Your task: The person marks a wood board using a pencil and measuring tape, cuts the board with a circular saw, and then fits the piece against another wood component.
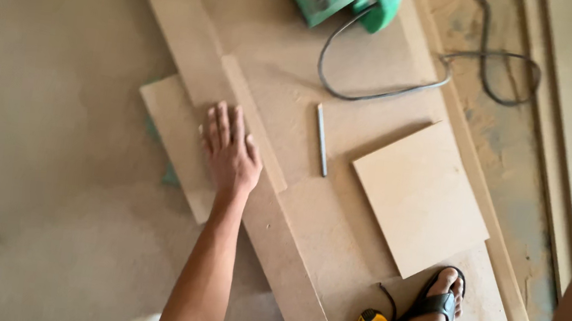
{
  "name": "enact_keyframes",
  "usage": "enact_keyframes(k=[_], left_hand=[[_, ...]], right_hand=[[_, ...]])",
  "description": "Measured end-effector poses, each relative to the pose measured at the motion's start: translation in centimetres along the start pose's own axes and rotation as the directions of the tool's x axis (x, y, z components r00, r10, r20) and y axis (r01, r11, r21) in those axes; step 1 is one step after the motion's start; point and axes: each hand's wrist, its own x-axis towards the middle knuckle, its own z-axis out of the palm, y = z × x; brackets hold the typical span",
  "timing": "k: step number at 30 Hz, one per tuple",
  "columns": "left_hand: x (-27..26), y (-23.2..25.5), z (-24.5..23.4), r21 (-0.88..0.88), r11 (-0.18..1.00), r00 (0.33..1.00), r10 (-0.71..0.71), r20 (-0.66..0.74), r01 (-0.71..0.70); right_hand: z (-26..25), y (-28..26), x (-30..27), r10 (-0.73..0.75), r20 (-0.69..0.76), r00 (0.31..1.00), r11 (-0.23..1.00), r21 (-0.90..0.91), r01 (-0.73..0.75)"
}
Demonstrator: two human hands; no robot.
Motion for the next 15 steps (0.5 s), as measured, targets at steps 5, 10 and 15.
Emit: enact_keyframes(k=[5, 10, 15], left_hand=[[-0.2, 0.2, -0.4, 0.018, 1.0, 0.998, 0.004, 0.061, -0.006], [0.2, 0.3, -0.2, 0.019, 1.0, 0.999, -0.006, 0.034, 0.006], [0.2, 0.3, -0.6, 0.045, 0.999, 0.999, -0.011, 0.041, 0.009]], right_hand=[[2.6, -2.6, -7.2, -0.332, -0.104, 0.937, 0.925, 0.159, 0.346], [10.2, -6.2, -29.3, -0.179, 0.575, 0.798, 0.968, 0.246, 0.04], [11.7, -3.1, -36.2, -0.297, 0.473, 0.83, 0.954, 0.12, 0.274]])
